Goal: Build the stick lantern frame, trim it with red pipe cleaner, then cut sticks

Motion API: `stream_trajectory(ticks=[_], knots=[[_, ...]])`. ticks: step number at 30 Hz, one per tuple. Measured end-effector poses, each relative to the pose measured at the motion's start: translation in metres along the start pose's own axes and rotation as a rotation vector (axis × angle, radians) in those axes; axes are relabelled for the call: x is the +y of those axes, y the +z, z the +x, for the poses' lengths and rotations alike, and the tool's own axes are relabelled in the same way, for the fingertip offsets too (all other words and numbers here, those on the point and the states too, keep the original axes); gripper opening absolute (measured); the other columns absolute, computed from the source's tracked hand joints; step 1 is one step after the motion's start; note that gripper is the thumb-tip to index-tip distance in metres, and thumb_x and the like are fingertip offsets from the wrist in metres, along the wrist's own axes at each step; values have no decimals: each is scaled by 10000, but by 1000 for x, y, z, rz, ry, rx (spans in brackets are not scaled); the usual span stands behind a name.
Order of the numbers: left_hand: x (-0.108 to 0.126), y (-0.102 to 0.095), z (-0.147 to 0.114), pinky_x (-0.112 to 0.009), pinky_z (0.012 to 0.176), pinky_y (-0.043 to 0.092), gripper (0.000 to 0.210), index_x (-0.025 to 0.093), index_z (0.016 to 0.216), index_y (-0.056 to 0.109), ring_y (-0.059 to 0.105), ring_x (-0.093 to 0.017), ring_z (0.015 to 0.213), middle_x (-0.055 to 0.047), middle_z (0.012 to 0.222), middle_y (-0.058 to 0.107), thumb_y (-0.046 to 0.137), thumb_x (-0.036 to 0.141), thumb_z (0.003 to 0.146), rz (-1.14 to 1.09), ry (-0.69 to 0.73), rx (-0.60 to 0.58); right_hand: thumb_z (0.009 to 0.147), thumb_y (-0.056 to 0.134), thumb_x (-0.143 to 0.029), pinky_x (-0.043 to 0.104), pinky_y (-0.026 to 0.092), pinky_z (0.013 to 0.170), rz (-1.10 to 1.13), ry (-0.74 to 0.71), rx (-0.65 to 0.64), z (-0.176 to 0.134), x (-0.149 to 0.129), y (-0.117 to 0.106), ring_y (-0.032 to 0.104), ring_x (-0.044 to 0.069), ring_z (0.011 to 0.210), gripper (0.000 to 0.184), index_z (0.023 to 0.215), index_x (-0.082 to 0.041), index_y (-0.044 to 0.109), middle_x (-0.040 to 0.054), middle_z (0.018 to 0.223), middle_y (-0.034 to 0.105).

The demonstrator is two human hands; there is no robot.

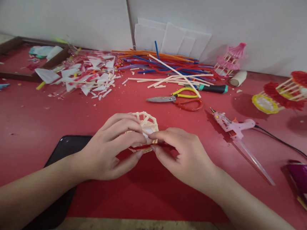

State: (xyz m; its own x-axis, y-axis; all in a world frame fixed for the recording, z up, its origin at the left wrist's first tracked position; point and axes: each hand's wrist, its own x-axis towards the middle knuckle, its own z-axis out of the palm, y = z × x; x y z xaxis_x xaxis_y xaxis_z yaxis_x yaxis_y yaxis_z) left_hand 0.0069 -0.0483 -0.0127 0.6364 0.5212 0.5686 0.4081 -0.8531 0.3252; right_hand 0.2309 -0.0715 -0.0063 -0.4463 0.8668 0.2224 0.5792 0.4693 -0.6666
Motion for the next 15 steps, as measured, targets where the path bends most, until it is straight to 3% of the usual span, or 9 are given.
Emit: stream_trajectory(ticks=[15], knots=[[1, 0, 1, -437, 929, 498, 203, 193, 959, 619, 587, -236, 938, -73, 957, 669, 647, 163, 761, 40, -5, 25, 870, 570, -147, 233, 528, 657, 105, 37, 0, 3, -13, 7, 670, 138, 769, 143, 955, -225, 654, 26, 885, 726]])
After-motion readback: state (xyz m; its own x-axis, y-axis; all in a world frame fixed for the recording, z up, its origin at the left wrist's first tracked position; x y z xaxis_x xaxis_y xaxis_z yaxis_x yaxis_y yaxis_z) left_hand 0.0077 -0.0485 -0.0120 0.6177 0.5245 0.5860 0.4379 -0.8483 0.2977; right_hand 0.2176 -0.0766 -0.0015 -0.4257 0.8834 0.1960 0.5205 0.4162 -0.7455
